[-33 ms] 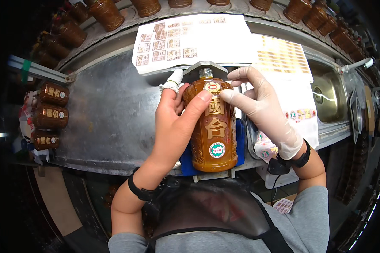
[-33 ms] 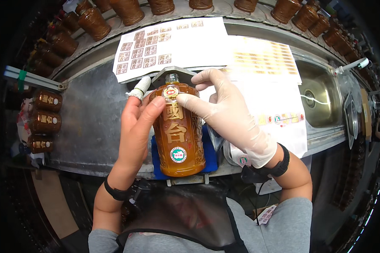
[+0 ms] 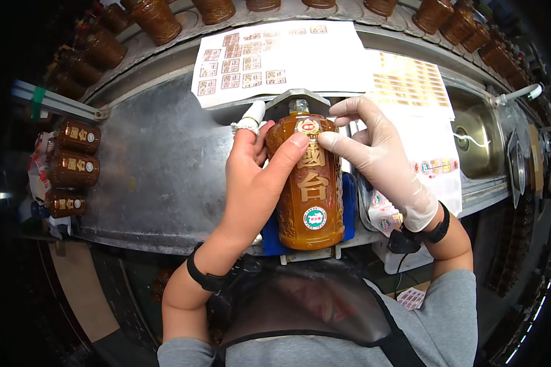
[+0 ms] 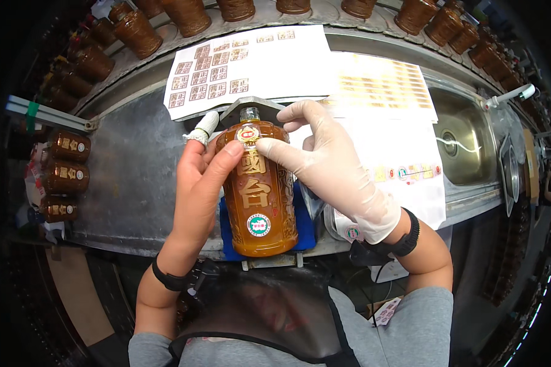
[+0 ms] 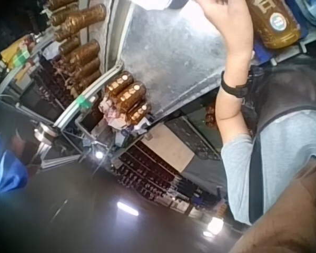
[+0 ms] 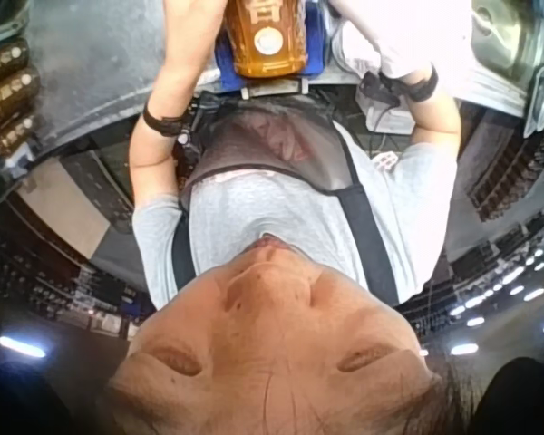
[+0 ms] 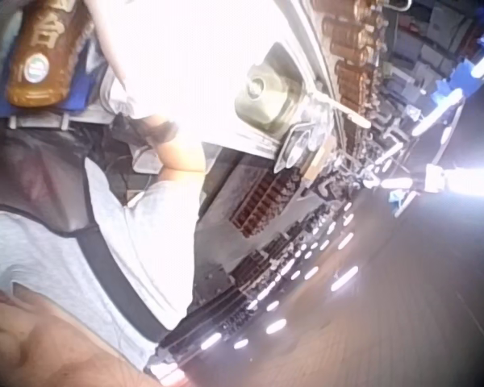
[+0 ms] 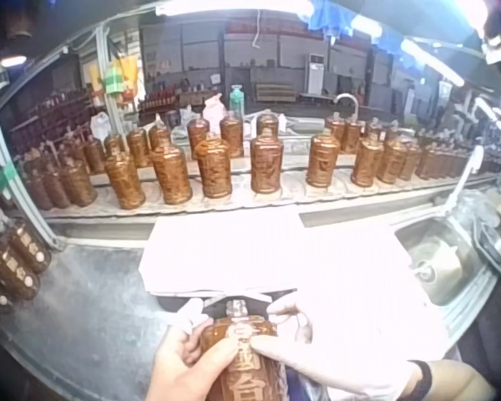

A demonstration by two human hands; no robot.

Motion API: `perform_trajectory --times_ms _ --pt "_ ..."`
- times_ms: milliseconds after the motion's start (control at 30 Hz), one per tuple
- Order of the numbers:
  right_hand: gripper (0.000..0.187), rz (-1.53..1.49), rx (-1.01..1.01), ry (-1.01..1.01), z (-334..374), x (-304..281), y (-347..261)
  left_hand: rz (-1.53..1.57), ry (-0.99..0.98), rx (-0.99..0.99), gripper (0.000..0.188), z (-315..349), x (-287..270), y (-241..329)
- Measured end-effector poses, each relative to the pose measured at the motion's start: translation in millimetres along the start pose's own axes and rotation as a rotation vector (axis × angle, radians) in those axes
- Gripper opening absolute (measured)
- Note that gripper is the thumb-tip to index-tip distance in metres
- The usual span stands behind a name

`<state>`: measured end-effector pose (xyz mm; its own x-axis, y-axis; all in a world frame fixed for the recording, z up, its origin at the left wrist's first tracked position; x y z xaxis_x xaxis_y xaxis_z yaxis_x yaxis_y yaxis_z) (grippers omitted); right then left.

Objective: Applying labels and protective seal stickers to brown liquor bottles on a production line.

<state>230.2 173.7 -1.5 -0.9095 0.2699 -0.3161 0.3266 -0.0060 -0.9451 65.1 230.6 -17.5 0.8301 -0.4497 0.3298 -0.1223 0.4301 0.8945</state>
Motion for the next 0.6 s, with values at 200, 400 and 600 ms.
perform_trajectory --times_ms 200,400,600 --pt "0.050 -0.012 0.002 -0.015 -1 0 0 0.014 0.023 -0.017 0.055 -3 -2 -5" --pt "0.045 -0.115 0.065 0.013 -3 -1 2 0.059 0.032 -0.037 0.052 -5 -10 -8" --pt "0.045 -0.047 0.008 0.021 -3 3 4 0.033 -0.008 -0.042 0.055 -3 1 0"
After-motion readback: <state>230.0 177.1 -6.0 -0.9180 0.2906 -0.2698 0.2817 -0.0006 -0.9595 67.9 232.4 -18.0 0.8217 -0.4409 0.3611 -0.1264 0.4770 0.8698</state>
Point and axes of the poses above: each hand's wrist, its own z-axis away from the middle knuckle, its own x-axis out of the palm, y = z × x, the point moved 8 cm from there along -z, towards the middle knuckle, and after that the axes turned 12 degrees about -x, right-handed, at the moved point
